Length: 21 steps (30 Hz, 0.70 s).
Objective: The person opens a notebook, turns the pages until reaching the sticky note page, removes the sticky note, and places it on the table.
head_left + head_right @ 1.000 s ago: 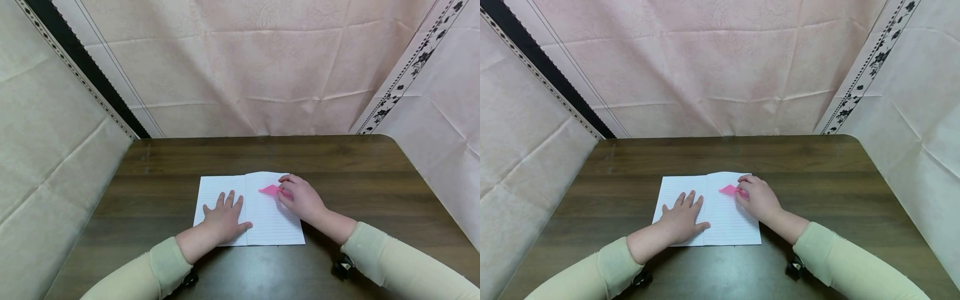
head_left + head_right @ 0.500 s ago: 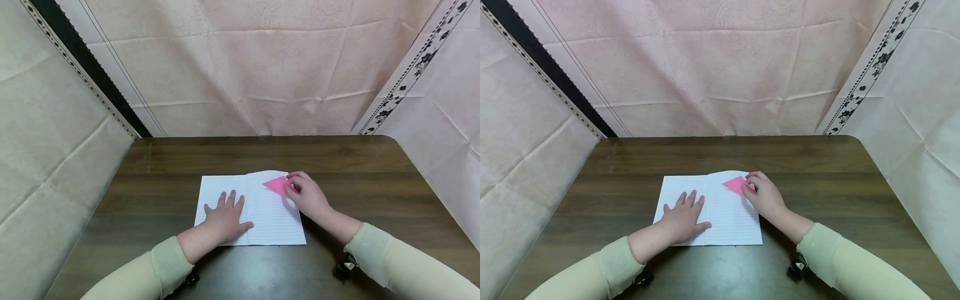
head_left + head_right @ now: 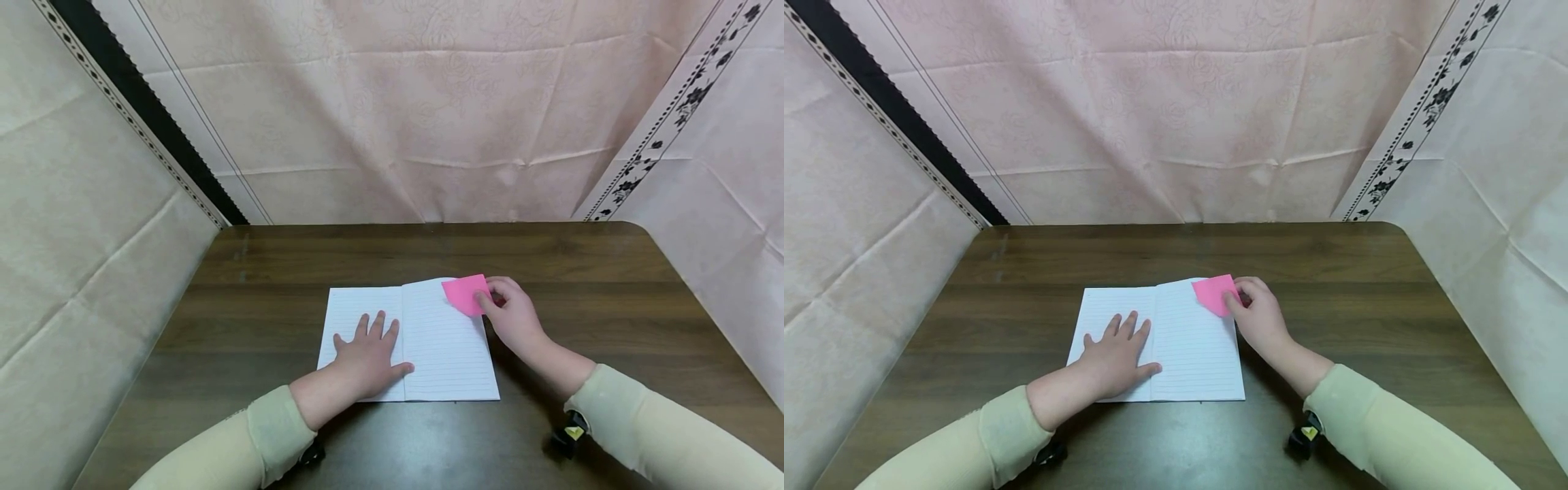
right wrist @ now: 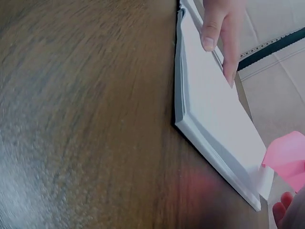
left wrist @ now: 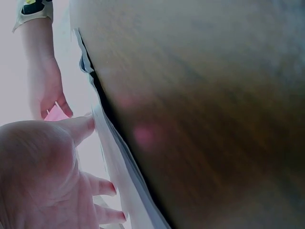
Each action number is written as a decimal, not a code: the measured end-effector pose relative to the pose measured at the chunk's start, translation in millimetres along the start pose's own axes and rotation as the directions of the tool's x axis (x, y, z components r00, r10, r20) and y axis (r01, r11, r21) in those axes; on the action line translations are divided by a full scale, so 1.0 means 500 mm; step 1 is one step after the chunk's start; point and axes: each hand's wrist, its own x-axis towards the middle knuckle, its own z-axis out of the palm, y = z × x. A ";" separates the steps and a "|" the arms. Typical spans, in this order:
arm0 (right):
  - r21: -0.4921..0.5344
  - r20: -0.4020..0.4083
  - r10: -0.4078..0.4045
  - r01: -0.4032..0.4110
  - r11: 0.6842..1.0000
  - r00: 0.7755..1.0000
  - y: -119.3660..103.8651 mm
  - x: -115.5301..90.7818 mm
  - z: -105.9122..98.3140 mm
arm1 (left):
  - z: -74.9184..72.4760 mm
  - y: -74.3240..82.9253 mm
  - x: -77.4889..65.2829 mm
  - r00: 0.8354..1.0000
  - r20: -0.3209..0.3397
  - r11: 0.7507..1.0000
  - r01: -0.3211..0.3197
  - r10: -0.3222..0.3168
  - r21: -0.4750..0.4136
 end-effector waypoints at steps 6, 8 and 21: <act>0.034 -0.053 0.013 -0.011 0.999 0.999 0.003 0.001 -0.013 | 0.001 0.000 -0.001 1.000 -0.004 1.000 -0.007 0.007 0.011; 0.027 -0.061 0.018 -0.017 0.999 0.998 0.003 0.000 -0.021 | 0.002 -0.001 -0.002 1.000 -0.006 1.000 -0.010 0.010 0.017; -0.079 -0.091 0.037 -0.044 0.996 0.995 0.042 -0.010 -0.096 | 0.001 -0.003 -0.009 1.000 -0.001 1.000 -0.012 0.013 0.010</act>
